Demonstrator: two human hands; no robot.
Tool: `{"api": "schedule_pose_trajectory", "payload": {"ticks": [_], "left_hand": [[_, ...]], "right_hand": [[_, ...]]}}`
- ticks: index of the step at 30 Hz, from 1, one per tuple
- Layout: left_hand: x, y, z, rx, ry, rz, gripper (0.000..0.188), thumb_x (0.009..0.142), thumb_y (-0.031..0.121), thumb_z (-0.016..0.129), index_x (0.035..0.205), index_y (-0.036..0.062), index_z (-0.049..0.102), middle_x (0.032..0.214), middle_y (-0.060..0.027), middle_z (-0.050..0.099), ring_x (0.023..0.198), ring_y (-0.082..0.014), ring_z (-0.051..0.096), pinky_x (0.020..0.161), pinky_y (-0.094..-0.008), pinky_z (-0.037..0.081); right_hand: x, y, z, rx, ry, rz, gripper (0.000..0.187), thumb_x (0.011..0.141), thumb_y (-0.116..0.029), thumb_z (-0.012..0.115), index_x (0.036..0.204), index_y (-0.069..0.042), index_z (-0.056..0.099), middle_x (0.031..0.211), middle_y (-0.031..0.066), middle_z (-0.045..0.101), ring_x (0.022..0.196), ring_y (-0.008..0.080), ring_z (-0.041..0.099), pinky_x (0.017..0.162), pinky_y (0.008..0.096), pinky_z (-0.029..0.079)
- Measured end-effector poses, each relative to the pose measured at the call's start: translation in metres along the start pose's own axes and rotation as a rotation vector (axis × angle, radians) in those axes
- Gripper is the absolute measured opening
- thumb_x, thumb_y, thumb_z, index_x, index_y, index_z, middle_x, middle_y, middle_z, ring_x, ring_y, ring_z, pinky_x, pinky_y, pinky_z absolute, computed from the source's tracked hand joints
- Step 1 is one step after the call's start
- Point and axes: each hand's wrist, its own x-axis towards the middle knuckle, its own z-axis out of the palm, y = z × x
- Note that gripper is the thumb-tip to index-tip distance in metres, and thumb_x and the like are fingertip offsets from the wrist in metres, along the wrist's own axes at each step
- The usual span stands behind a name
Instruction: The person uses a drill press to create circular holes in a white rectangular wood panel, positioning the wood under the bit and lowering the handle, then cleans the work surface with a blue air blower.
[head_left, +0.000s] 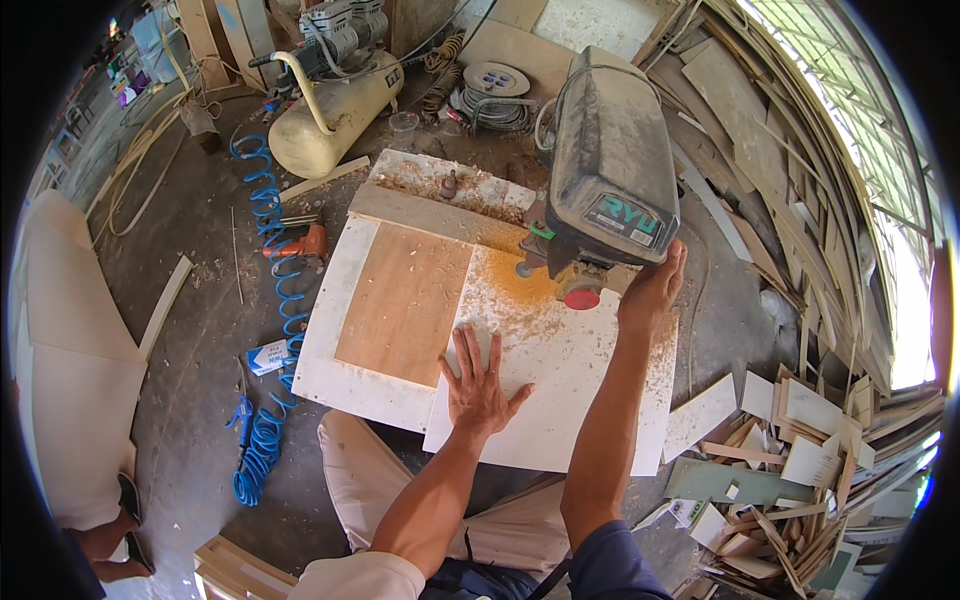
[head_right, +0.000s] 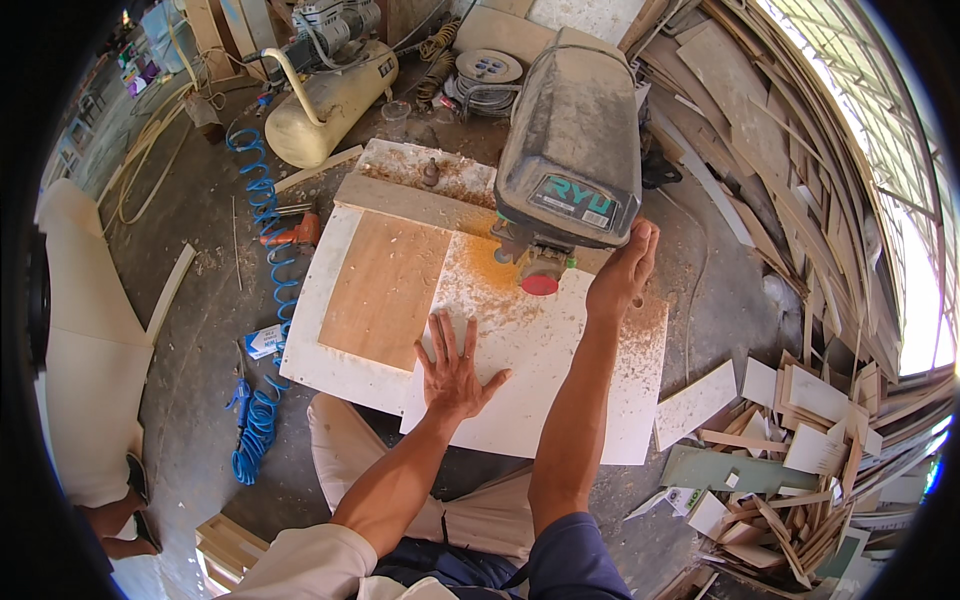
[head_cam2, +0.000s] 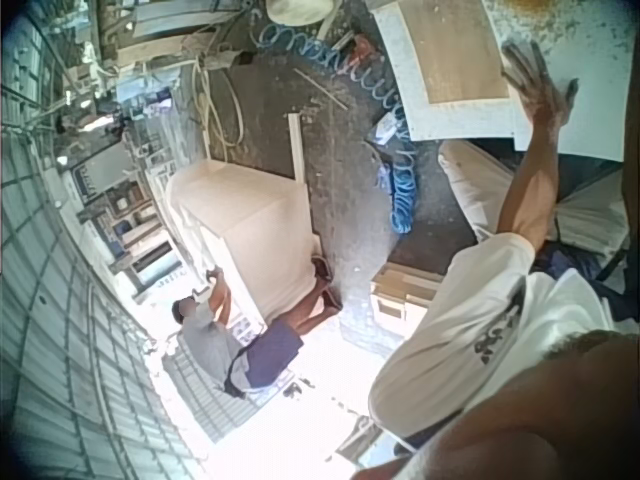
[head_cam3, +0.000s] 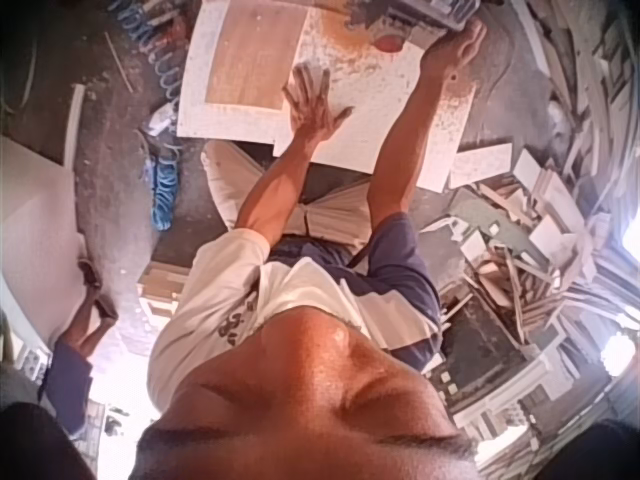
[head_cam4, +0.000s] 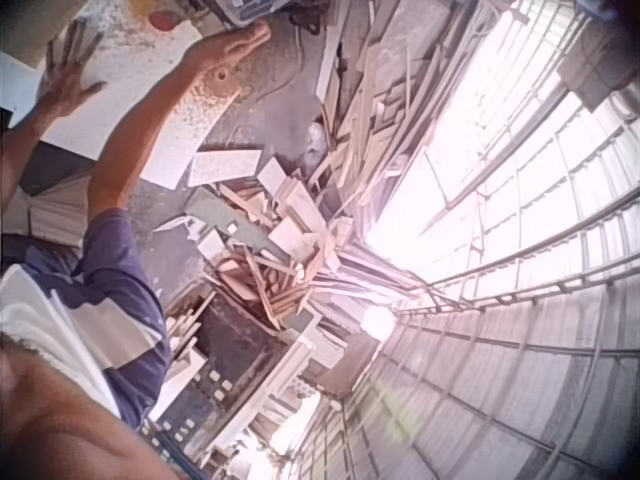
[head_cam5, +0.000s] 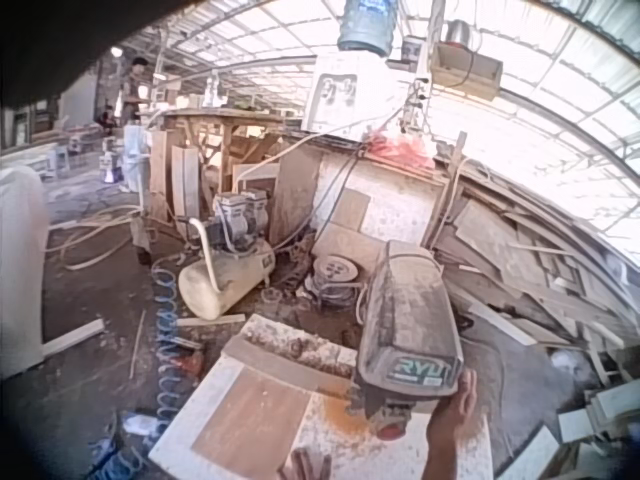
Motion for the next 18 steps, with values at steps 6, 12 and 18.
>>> {"api": "schedule_pose_trajectory", "payload": {"ticks": [6, 12, 18], "left_hand": [[0.0002, 0.0001, -0.0005, -0.006, -0.006, 0.004, 0.106, 0.088, 0.077, 0.049, 0.163, 0.0111, 0.015, 0.165, -0.0307, -0.001, 0.154, -0.0465, -0.002, 0.115, -0.0714, 0.012], [0.0, -0.0012, 0.0018, -0.004, -0.008, 0.003, 0.106, 0.088, 0.078, 0.048, 0.163, 0.0111, 0.014, 0.165, -0.031, -0.002, 0.154, -0.0466, -0.003, 0.115, -0.0716, 0.012], [0.0003, 0.0004, 0.0022, -0.006, -0.008, 0.005, 0.106, 0.088, 0.078, 0.048, 0.163, 0.0112, 0.014, 0.165, -0.0312, -0.002, 0.154, -0.0469, -0.004, 0.115, -0.0718, 0.012]], "right_hand": [[0.0002, 0.0019, -0.0022, -0.093, 0.003, -0.034, 0.037, 0.112, -0.038, 0.039, 0.097, -0.008, 0.055, 0.092, -0.0017, 0.054, 0.088, 0.0073, 0.046, 0.09, 0.0243, 0.039], [0.0, 0.0071, -0.0083, -0.216, 0.008, -0.058, 0.034, 0.111, -0.038, 0.041, 0.1, -0.01, 0.057, 0.093, -0.0016, 0.059, 0.09, 0.0077, 0.052, 0.089, 0.0273, 0.041], [-0.001, 0.0043, -0.0078, -0.267, 0.024, -0.068, 0.036, 0.111, -0.04, 0.04, 0.1, -0.01, 0.058, 0.091, -0.002, 0.059, 0.086, 0.0076, 0.052, 0.085, 0.0267, 0.041]]}}
